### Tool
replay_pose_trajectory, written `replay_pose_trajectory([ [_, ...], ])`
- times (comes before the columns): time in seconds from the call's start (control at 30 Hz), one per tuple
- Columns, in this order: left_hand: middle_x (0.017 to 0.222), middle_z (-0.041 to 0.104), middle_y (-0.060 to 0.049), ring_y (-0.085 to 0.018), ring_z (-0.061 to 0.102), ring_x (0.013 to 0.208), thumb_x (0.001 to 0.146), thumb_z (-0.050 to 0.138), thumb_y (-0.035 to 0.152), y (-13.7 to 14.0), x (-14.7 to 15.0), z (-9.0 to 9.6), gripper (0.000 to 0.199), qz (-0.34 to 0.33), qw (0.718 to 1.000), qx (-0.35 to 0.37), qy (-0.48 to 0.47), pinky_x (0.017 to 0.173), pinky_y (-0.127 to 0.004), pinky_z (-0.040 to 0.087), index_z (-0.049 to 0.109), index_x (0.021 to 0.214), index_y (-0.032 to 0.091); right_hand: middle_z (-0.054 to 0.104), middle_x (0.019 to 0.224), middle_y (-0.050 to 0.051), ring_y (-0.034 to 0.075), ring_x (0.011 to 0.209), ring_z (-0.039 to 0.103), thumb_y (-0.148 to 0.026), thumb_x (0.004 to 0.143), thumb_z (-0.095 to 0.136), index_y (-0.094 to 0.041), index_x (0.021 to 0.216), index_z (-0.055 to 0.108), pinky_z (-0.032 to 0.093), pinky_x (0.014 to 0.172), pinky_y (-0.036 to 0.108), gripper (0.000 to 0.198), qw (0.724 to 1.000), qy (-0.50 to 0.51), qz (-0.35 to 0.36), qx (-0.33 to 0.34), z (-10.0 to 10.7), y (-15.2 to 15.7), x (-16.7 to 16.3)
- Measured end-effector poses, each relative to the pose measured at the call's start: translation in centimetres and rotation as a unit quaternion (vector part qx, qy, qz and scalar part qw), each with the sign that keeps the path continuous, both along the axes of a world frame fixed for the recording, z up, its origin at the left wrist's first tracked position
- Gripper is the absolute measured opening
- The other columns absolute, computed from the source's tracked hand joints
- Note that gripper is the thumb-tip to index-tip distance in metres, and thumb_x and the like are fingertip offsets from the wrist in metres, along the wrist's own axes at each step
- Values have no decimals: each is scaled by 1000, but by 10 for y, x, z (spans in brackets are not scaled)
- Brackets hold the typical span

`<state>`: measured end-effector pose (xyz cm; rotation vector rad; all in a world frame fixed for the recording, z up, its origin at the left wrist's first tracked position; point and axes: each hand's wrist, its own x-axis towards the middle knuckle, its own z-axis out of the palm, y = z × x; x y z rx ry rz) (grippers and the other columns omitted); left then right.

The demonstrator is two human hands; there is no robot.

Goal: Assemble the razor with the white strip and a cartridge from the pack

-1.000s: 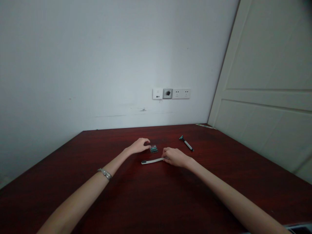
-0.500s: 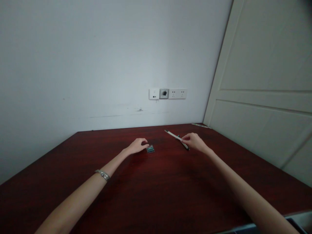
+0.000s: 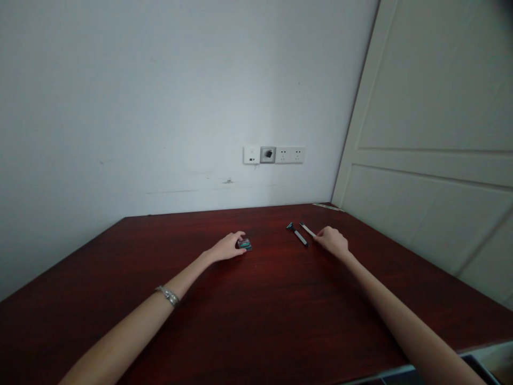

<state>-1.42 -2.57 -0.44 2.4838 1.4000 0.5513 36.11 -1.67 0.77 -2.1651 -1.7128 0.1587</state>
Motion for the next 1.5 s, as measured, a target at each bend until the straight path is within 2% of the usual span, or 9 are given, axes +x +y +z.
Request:
replay_pose_trajectory([
  [0.5, 113, 56, -12, -24, 52, 105, 75, 55, 36, -10, 6, 1, 69, 15, 999, 6, -28, 91, -36, 39, 28, 134, 15, 66, 94, 15, 30, 94, 58, -45, 81, 46, -18, 90, 69, 45, 71, 37, 37, 996, -86, 7, 24, -11, -2, 3],
  [0.63, 117, 53, -13, -24, 50, 108, 75, 56, 36, -15, 17, 10, 69, -6, 999, 40, -31, 95, -37, 36, 29, 133, 14, 64, 101, 13, 25, 92, 60, -39, 81, 47, -17, 98, 68, 45, 75, 31, 35, 992, -50, 99, 68, 2, -2, -2],
  [0.73, 116, 53, -12, -23, 50, 107, 73, 59, 36, -22, 33, 20, 71, -46, 997, 62, -32, 96, -36, 36, 28, 134, 15, 65, 99, 10, 20, 86, 60, -35, 76, 55, -16, 101, 67, 44, 76, 26, 34, 968, 3, 233, 94, 18, -10, -20],
  [0.8, 115, 54, -11, -23, 51, 105, 73, 60, 37, -31, 45, 26, 74, -74, 995, 67, -29, 94, -36, 37, 27, 135, 16, 65, 95, 7, 17, 81, 59, -36, 72, 61, -16, 108, 63, 45, 75, 26, 42, 937, 40, 338, 81, 28, -21, -38],
  [0.93, 115, 53, -13, -24, 51, 104, 73, 60, 40, -47, 64, 34, 76, -109, 991, 75, -24, 93, -35, 39, 25, 136, 15, 62, 100, 7, 15, 81, 56, -39, 64, 69, -15, 122, 52, 46, 72, 26, 65, 891, 95, 444, 9, 42, -44, -69],
  [1.03, 118, 50, -13, -25, 50, 106, 71, 63, 37, -53, 69, 35, 78, -122, 989, 76, -32, 93, -36, 39, 24, 136, 17, 62, 99, 6, 17, 83, 56, -40, 62, 72, -15, 122, 50, 46, 74, 28, 69, 873, 93, 478, -25, 46, -55, -82],
  [1.13, 117, 51, -12, -24, 50, 106, 71, 64, 37, -55, 70, 37, 78, -125, 989, 70, -39, 93, -37, 39, 25, 136, 18, 63, 94, 5, 17, 81, 57, -37, 65, 70, -17, 118, 54, 45, 72, 29, 59, 864, 81, 495, -34, 46, -60, -88],
  [1.37, 116, 54, -11, -24, 50, 109, 72, 63, 41, -60, 69, 39, 78, -135, 989, 51, -42, 95, -37, 37, 25, 136, 19, 63, 86, 4, 15, 75, 57, -36, 66, 68, -16, 105, 59, 44, 69, 27, 45, 863, 82, 497, -22, 40, -57, -93],
  [1.5, 136, 39, -14, -26, 36, 125, 73, 58, 53, -54, 61, 36, 79, -124, 989, 68, -31, 103, -39, 30, 26, 136, 18, 63, 86, 3, 15, 76, 57, -40, 65, 68, -17, 104, 60, 44, 70, 27, 46, 871, 71, 486, -8, 43, -46, -80],
])
